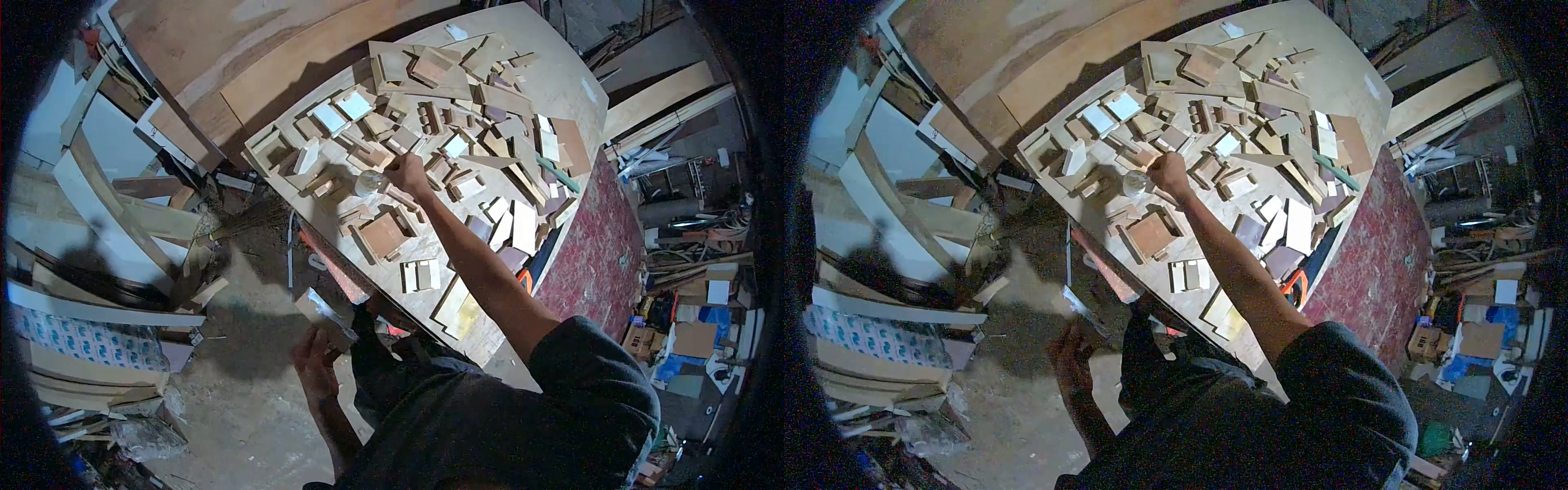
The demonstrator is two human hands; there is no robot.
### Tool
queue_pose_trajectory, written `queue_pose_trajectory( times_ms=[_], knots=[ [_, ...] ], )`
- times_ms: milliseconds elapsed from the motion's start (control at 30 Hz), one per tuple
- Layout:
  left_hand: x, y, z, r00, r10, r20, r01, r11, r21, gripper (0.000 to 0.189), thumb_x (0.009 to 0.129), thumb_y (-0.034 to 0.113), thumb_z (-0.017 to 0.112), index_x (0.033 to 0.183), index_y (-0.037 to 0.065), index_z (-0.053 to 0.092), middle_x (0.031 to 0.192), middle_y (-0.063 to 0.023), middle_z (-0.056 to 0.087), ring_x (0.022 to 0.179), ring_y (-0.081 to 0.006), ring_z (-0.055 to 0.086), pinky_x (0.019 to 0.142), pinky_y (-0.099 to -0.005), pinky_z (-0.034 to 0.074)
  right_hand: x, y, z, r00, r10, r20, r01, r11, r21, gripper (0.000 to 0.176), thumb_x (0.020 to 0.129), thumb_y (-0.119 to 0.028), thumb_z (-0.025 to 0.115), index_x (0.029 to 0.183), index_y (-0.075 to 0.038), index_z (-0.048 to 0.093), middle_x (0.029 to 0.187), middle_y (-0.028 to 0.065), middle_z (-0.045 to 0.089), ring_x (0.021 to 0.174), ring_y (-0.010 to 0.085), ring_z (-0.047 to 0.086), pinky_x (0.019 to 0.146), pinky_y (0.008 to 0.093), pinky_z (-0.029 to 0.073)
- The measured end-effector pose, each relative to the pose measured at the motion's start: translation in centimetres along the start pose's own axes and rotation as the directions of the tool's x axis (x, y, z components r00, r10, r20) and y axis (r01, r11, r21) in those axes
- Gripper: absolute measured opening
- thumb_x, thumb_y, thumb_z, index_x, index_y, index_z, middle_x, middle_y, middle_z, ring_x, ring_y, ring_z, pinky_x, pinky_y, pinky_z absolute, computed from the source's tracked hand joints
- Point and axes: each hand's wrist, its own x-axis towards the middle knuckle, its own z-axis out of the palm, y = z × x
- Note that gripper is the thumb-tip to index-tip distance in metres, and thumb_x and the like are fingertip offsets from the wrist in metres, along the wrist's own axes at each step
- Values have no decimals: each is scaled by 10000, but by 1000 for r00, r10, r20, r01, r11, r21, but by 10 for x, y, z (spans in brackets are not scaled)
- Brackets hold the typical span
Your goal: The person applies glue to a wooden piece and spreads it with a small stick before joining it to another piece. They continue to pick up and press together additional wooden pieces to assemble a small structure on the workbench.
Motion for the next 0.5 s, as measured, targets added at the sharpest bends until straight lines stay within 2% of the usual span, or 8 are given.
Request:
queue_pose_trajectory(
  times_ms=[67, 133, 200, 267, 300, 400, 433, 500],
  knots=[
    [-1, 2, 0, 999, -15, 37, 14, 999, 36, 449, 875, 178, 694, 1264, 3, 556, 1146, -76, 614, 947, -194, 594, 748, -337, 515, -9, -16, -16, 999, 4, -45, -7, 997, -73, 170, 705, -160, 746, 762, -1, 731, 604, 124, 659, 501, 185, 622, 533, 332, 507],
    [-7, 3, 4, 997, -34, 67, 29, 997, 72, 462, 873, 178, 696, 1269, -6, 545, 1158, -81, 606, 954, -203, 594, 760, -349, 518, -14, -12, -18, 987, 157, -23, -155, 986, 67, 145, 737, -148, 741, 782, -10, 743, 593, 97, 661, 491, 162, 619, 528, 314, 507],
    [-15, 5, 15, 998, 54, 42, -55, 998, 39, 265, 902, 144, 646, 1116, -12, 652, 1012, -74, 679, 875, -160, 655, 720, -318, 573, -21, -10, -25, 990, 134, -49, -132, 990, 54, 153, 758, -157, 742, 815, -16, 752, 601, 86, 670, 505, 141, 623, 526, 301, 504],
    [-25, 20, 29, 990, 59, 127, -66, 997, 51, 266, 900, 144, 649, 1113, -15, 652, 1020, -81, 673, 900, -167, 651, 728, -330, 573, -33, -15, -36, 967, 250, -42, -229, 933, 278, 172, 759, -161, 742, 850, -16, 755, 609, 86, 676, 516, 134, 626, 527, 293, 502],
    [-30, 25, 34, 976, 62, 207, -76, 995, 59, 266, 899, 145, 652, 1110, -19, 651, 1029, -88, 668, 926, -173, 648, 736, -342, 572, -40, -20, -47, 968, 240, -74, -216, 946, 242, 167, 760, -151, 737, 866, -23, 758, 615, 81, 681, 526, 123, 626, 527, 288, 502],
    [-28, 10, 34, 986, 79, 148, -86, 995, 42, 306, 893, 140, 665, 1147, -21, 608, 1103, -127, 631, 1010, -202, 624, 771, -372, 564, -76, -36, -86, 960, 278, -34, -249, 904, 347, 170, 769, -108, 721, 859, 35, 744, 624, 82, 681, 528, 109, 620, 530, 269, 505],
    [-33, 6, 38, 981, 102, 163, -103, 995, -4, 378, 890, 136, 677, 1205, -13, 531, 1186, -163, 576, 1076, -227, 592, 809, -405, 555, -92, -39, -96, 967, 251, -46, -202, 862, 465, 155, 790, -86, 706, 827, 62, 731, 628, 79, 675, 528, 118, 621, 527, 261, 505],
    [-48, 6, 48, 970, 143, 197, -146, 989, 1, 395, 891, 134, 678, 1218, -2, 502, 1206, -168, 562, 1083, -231, 588, 814, -413, 554, -132, -44, -124, 975, 222, 26, -167, 645, 745, 100, 835, -24, 664, 882, 52, 709, 745, 89, 688, 624, 141, 645, 581, 269, 526]
  ],
)
